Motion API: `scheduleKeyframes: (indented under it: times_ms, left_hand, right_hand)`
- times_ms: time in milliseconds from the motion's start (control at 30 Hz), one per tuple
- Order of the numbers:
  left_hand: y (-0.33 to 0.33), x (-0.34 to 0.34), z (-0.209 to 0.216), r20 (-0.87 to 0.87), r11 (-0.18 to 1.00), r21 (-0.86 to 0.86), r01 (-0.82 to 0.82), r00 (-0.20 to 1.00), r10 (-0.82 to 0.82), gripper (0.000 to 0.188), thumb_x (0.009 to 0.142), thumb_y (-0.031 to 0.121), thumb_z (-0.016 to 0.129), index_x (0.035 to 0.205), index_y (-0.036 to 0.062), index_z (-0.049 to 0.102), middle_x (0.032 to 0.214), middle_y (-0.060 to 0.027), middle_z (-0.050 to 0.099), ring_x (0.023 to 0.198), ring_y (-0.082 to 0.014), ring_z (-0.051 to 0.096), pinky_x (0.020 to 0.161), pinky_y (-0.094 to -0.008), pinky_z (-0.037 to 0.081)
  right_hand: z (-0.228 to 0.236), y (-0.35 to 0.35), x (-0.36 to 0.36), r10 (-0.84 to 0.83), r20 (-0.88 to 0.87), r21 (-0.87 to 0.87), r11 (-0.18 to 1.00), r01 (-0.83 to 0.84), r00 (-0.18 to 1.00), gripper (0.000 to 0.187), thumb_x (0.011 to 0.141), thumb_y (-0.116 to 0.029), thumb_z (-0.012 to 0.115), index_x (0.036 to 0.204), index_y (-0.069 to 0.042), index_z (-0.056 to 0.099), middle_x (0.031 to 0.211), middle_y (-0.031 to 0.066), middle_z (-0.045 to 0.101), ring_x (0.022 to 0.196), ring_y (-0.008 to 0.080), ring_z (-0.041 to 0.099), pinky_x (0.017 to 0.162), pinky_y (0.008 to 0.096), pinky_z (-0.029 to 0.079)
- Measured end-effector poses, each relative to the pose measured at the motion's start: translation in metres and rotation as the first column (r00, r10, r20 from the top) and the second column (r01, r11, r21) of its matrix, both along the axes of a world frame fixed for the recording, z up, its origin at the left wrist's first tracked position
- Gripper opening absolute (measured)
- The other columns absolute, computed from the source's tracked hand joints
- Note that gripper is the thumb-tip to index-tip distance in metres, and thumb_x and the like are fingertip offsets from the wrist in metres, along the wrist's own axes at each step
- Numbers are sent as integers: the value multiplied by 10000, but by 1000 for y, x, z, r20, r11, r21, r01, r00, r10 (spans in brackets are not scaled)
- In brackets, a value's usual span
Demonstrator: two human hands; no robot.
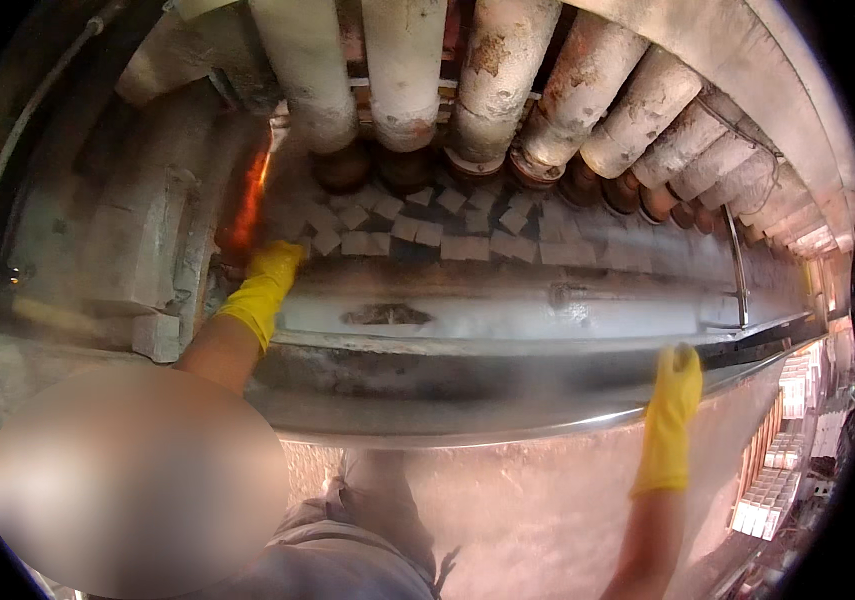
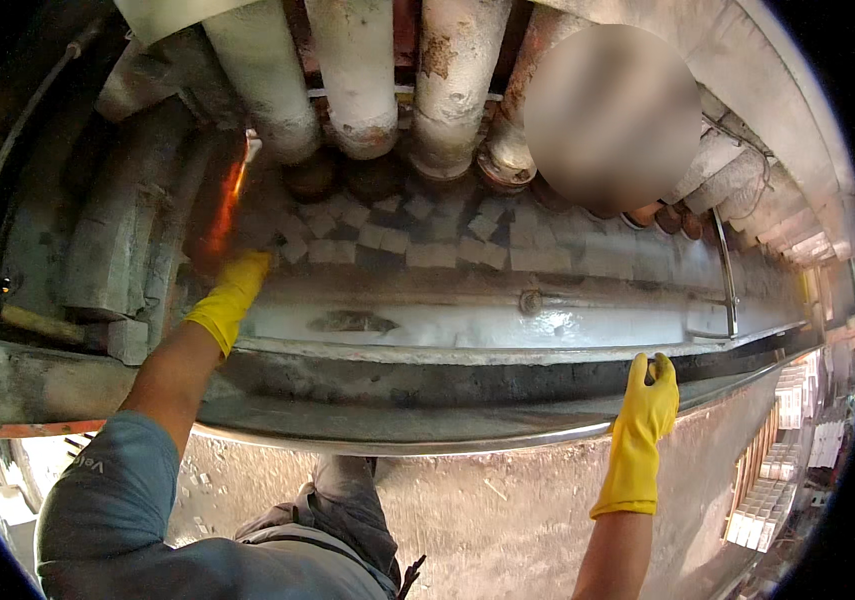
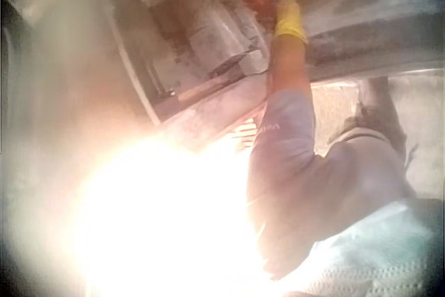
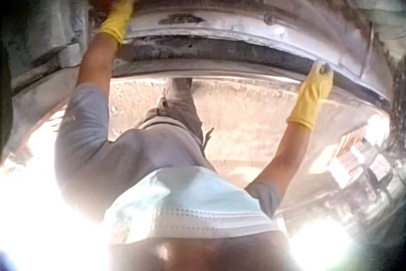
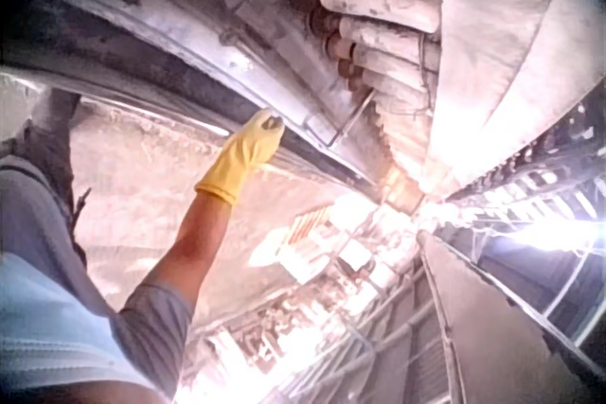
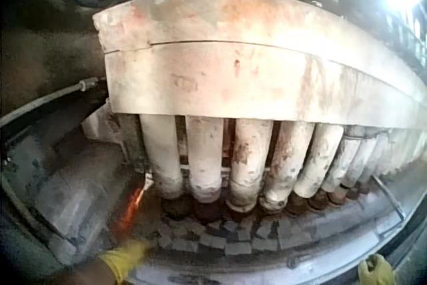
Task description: The person repeatedly places small white rectangular blocks into a rotating industrial machine. The blocks are fed into the machine's opening and carried by rotating rollers. The person uses both hands to handle the blocks and ensure they enter the machine.
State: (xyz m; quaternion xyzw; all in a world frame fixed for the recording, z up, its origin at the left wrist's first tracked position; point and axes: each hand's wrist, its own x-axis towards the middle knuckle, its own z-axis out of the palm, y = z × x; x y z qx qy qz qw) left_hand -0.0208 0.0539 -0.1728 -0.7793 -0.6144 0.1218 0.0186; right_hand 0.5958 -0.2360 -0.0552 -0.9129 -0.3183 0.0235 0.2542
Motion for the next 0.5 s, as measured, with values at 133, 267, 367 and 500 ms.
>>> scheduleKeyframes:
  times_ms: [133,267,367,500]
  left_hand:
    - [17,-24,-35,-13,995,59,85,996,-84,215,951,230,583,996,117,760,1107,-156,734,1052,-359,709,862,-502,573]
    - [30,6,-22,161,991,133,-8,987,-13,199,944,225,585,983,123,752,1100,-180,725,1053,-385,694,867,-518,558]
    - [28,20,-3,189,996,75,-53,981,38,197,945,201,583,1029,118,742,1120,-190,724,1075,-402,686,891,-528,548]
    - [28,21,16,143,992,-9,-124,982,124,271,960,206,588,1176,100,712,1218,-191,706,1153,-406,662,961,-518,532]
  right_hand:
    - [-4,7,2,-2,22,-5,1000,2,1000,597,960,-474,644,1330,-5,655,1277,194,709,1199,321,669,1030,399,485]
    - [-2,8,4,-13,34,-31,999,14,999,597,951,-478,645,1322,-11,663,1264,189,717,1192,319,675,1024,401,488]
    - [6,13,-4,-21,43,-89,996,25,999,605,939,-489,649,1322,-20,665,1264,177,720,1192,318,675,1021,402,490]
    - [4,28,-1,-18,54,-81,996,22,998,614,935,-496,649,1330,-27,664,1267,164,722,1187,320,677,1016,403,494]
